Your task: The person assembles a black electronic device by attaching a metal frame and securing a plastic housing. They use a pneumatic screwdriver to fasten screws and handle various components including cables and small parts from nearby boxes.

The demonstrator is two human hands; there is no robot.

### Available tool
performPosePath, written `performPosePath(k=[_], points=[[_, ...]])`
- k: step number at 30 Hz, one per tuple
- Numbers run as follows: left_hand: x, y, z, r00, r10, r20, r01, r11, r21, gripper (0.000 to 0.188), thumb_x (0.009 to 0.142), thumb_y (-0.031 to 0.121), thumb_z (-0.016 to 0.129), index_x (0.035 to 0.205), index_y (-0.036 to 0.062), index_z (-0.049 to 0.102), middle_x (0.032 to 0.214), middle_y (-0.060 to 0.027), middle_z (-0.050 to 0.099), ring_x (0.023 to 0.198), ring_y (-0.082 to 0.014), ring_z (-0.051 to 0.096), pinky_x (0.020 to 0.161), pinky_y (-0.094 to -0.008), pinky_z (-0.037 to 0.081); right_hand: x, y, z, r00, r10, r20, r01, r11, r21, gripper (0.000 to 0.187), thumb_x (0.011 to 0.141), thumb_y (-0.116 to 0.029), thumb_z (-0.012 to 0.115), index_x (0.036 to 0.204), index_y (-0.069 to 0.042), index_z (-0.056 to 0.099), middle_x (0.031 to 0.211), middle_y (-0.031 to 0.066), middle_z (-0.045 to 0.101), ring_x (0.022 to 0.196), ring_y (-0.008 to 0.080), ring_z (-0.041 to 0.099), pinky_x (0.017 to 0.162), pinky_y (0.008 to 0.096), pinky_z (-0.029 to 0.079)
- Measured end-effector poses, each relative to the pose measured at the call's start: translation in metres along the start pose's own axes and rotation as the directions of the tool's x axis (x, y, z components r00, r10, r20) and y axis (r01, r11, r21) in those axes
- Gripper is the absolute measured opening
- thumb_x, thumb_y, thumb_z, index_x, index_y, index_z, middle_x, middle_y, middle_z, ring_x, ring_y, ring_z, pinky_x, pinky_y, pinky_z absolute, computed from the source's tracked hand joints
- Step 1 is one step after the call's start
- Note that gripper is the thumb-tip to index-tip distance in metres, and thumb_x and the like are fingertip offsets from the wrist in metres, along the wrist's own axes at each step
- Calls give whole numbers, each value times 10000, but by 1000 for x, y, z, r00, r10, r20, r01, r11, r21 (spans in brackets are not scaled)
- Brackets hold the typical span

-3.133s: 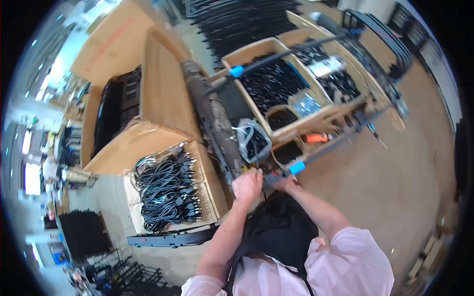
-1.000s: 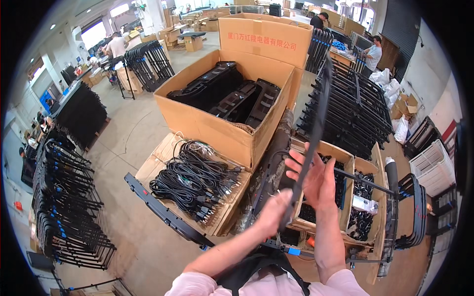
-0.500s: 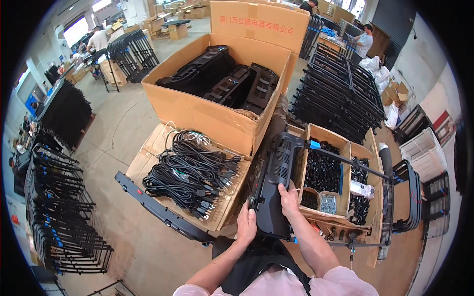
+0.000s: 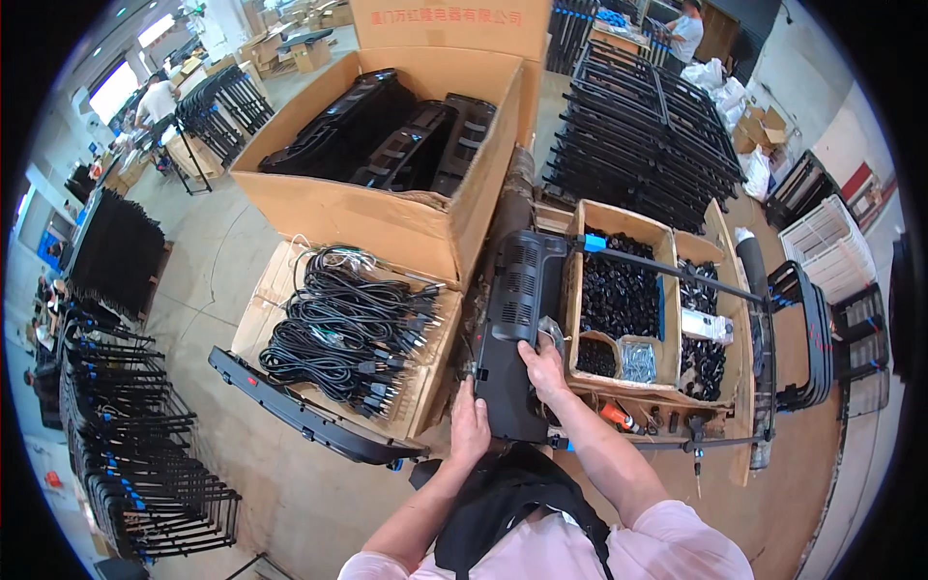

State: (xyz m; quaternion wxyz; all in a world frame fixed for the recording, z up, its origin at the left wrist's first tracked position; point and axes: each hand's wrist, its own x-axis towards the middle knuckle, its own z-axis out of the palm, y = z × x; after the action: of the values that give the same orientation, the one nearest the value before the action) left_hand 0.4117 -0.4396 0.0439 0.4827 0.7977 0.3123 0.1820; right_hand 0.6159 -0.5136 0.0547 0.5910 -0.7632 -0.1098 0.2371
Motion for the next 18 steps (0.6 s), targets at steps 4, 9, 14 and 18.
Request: performPosePath(k=[4,9,14,18], points=[[2,19,2,989,72,-126,-65,996,55,549,1084,152,534,1570,-79,424,1547,-321,502,1435,-474,486,1234,-511,358,6,8,-68,1000,-23,-17,21,989,-149,617,1006,-308,729,1481,44,552,980,95,725,867,199,698,807,351,575],[20,137,25,958,282,43,-284,958,48,130,985,84,690,1094,32,736,1050,-149,714,1038,-362,671,950,-477,524,-67,-39,-217,991,128,42,-131,986,98,415,1040,-279,693,1330,17,673,950,34,710,761,89,638,632,254,505],[61,135,169,535,185,824,-533,831,160,241,996,171,665,1204,77,744,1121,-170,718,1115,-383,694,976,-494,556,-177,-9,-322,873,423,245,-438,899,11,341,1031,-317,703,1150,-2,757,867,27,733,694,81,650,594,240,484],[78,63,248,84,-103,991,-827,547,127,382,955,157,684,1337,154,704,1241,-176,684,1189,-393,681,1018,-505,554,-228,79,-320,780,532,330,-587,805,89,322,1021,-311,710,1107,-5,760,893,42,748,704,93,677,564,251,490]])
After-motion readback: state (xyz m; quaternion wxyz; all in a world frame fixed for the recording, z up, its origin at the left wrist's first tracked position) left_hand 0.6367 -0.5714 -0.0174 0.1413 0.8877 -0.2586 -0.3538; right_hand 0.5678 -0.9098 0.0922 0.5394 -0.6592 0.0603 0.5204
